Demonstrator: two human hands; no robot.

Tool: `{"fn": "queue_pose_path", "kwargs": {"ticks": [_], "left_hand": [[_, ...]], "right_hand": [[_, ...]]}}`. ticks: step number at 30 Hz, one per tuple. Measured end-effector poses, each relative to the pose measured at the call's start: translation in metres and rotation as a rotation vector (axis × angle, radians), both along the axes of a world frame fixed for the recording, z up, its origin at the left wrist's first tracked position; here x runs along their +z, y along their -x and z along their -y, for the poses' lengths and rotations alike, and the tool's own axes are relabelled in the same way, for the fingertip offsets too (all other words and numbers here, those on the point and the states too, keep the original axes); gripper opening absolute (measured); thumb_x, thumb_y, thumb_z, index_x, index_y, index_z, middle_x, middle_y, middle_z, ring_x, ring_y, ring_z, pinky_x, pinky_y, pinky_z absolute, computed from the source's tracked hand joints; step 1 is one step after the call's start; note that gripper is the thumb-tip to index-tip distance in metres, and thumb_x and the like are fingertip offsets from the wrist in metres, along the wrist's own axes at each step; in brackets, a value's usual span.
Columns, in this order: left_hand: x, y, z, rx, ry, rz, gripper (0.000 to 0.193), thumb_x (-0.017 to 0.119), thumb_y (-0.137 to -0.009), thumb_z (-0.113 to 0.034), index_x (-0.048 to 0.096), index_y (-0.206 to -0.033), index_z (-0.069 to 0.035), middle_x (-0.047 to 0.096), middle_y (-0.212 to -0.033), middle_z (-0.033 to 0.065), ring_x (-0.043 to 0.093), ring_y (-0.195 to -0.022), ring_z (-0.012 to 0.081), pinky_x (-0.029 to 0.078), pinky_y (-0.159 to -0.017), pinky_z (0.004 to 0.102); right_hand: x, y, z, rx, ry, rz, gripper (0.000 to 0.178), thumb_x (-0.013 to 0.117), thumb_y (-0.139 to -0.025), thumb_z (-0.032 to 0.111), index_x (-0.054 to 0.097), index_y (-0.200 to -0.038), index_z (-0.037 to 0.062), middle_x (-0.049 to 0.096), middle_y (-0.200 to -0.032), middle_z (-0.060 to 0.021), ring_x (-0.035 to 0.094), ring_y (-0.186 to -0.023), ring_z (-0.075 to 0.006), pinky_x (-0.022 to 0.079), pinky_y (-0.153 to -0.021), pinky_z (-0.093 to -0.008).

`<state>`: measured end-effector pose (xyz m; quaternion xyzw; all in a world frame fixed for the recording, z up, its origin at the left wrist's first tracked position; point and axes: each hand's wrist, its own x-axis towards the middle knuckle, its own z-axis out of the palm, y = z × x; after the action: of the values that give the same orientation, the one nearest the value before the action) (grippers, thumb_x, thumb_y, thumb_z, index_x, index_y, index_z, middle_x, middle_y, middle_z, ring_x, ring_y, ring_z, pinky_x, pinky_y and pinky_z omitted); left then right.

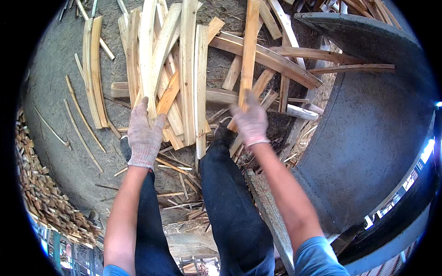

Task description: The person gathers scattered wooden planks from the floor of a workshop and arranges them into neat stacks. The worker repeatedly picks up bundles of wood, aligns them, and places them onto a growing pile, clearing the surrounding area.

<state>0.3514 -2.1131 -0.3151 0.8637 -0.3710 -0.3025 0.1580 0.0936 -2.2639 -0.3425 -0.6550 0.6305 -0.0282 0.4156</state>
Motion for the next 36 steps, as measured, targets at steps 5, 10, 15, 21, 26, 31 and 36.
{"fn": "queue_pose_path", "kwargs": {"ticks": [5,10,15,21,26,31,36], "left_hand": [[0.013,0.03,0.022,-0.068,0.072,-0.106,0.062,0.073,-0.09,-0.02,0.05,-0.144,0.001,0.059,-0.131,0.024,0.059,-0.122,0.0391,0.047,-0.106,0.0446],[0.003,0.082,0.043,-0.102,0.037,-0.35,0.054,0.072,-0.09,-0.024,0.058,-0.137,0.0,0.066,-0.123,0.0216,0.065,-0.115,0.0354,0.05,-0.103,0.042],[-0.021,0.142,0.075,-0.015,-0.144,-0.671,0.059,0.067,-0.094,-0.032,0.057,-0.138,0.005,0.065,-0.129,0.0242,0.064,-0.121,0.0332,0.048,-0.107,0.0399],[0.002,0.18,0.131,0.151,-0.292,-1.083,0.073,0.07,-0.096,-0.041,0.046,-0.145,0.008,0.067,-0.124,0.0201,0.065,-0.113,0.0248,0.049,-0.102,0.0348],[0.006,0.173,0.086,0.412,-0.369,-0.835,0.039,0.07,-0.088,-0.02,0.058,-0.116,0.004,0.067,-0.095,0.0114,0.063,-0.086,0.0196,0.054,-0.078,0.0357],[0.047,0.101,0.055,0.145,-0.379,-0.628,0.046,0.066,-0.087,-0.02,0.058,-0.125,0.004,0.07,-0.095,0.0135,0.066,-0.084,0.0217,0.055,-0.079,0.0369],[0.033,0.071,0.028,0.012,-0.18,-0.412,0.059,0.068,-0.084,-0.021,0.053,-0.136,0.004,0.071,-0.099,0.0228,0.071,-0.093,0.0337,0.056,-0.084,0.0418]], "right_hand": [[-0.036,0.093,0.143,0.273,0.076,-0.796,0.068,0.066,-0.088,0.017,0.042,-0.152,0.0062,0.054,-0.145,-0.0248,0.059,-0.126,-0.0443,0.049,-0.107,-0.0495],[-0.07,0.135,0.23,0.609,0.324,-0.902,0.065,0.075,-0.085,0.039,0.056,-0.137,0.0054,0.065,-0.128,-0.0249,0.065,-0.116,-0.0423,0.052,-0.102,-0.0515],[-0.03,0.101,0.227,0.714,-0.237,-0.823,0.06,0.082,-0.077,0.05,0.072,-0.12,0.0094,0.073,-0.117,-0.0204,0.07,-0.109,-0.0387,0.055,-0.096,-0.0468],[0.054,0.094,0.098,0.097,-0.766,-0.075,0.062,0.086,-0.08,0.033,0.065,-0.132,0.0089,0.076,-0.102,-0.0106,0.072,-0.087,-0.02,0.059,-0.086,-0.0363],[0.074,0.087,0.005,0.322,-0.587,0.023,0.071,0.078,-0.084,0.046,0.06,-0.136,0.0011,0.064,-0.133,-0.0232,0.06,-0.129,-0.0318,0.044,-0.113,-0.0409],[-0.007,0.109,-0.01,-0.304,-0.426,-0.356,0.072,0.075,-0.082,0.037,0.054,-0.136,-0.0059,0.066,-0.128,-0.0282,0.065,-0.12,-0.0413,0.049,-0.103,-0.0423],[-0.086,0.114,-0.04,-0.514,-0.458,-0.237,0.048,0.067,-0.084,0.032,0.066,-0.115,-0.0049,0.072,-0.101,-0.0269,0.069,-0.093,-0.0417,0.053,-0.086,-0.0424]]}}
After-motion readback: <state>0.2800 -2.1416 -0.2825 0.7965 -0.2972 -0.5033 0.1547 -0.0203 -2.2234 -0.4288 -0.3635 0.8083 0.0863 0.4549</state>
